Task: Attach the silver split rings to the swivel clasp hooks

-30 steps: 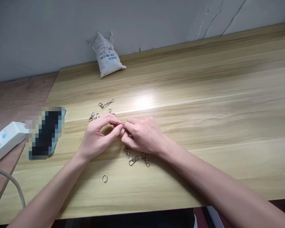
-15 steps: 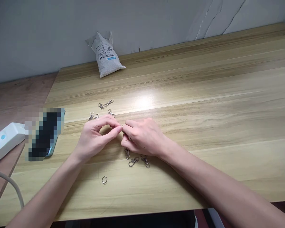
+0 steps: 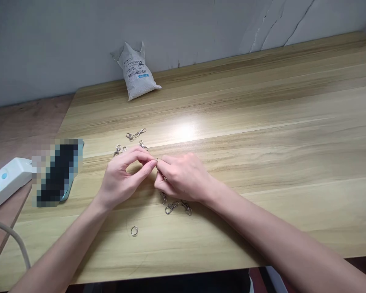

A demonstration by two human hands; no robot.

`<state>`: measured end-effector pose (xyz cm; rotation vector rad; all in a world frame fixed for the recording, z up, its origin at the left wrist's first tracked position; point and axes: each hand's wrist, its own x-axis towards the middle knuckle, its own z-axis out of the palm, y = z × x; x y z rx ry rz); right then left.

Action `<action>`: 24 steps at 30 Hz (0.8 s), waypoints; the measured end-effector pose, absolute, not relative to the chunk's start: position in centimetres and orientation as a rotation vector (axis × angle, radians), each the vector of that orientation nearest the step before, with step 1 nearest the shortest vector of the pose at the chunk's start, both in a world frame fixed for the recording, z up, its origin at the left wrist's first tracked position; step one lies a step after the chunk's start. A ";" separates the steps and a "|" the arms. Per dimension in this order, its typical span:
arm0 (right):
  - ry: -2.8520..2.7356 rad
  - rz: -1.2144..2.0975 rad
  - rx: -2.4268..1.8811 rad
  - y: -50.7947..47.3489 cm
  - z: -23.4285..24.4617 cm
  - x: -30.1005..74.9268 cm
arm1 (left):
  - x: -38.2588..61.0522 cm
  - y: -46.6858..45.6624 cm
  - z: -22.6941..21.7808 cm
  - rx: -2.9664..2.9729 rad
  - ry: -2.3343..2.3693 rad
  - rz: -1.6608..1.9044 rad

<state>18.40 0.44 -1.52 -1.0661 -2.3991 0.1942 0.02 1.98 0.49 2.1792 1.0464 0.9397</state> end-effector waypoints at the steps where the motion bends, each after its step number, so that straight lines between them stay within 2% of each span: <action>1: -2.406 0.166 -1.065 0.4 -1.5 18.4 | 0.1 2.0 0.5 2.166 1.059 0.936; 6: -2.435 0.093 -1.090 0.3 -1.5 18.3 | 0.2 2.0 0.3 2.096 1.101 0.939; 18: -2.333 0.225 -1.137 0.4 -0.9 18.6 | -0.2 2.5 0.1 2.033 1.056 0.981; 24: -2.335 0.270 -1.177 0.7 -1.2 19.0 | 0.0 2.3 0.1 1.970 1.039 0.826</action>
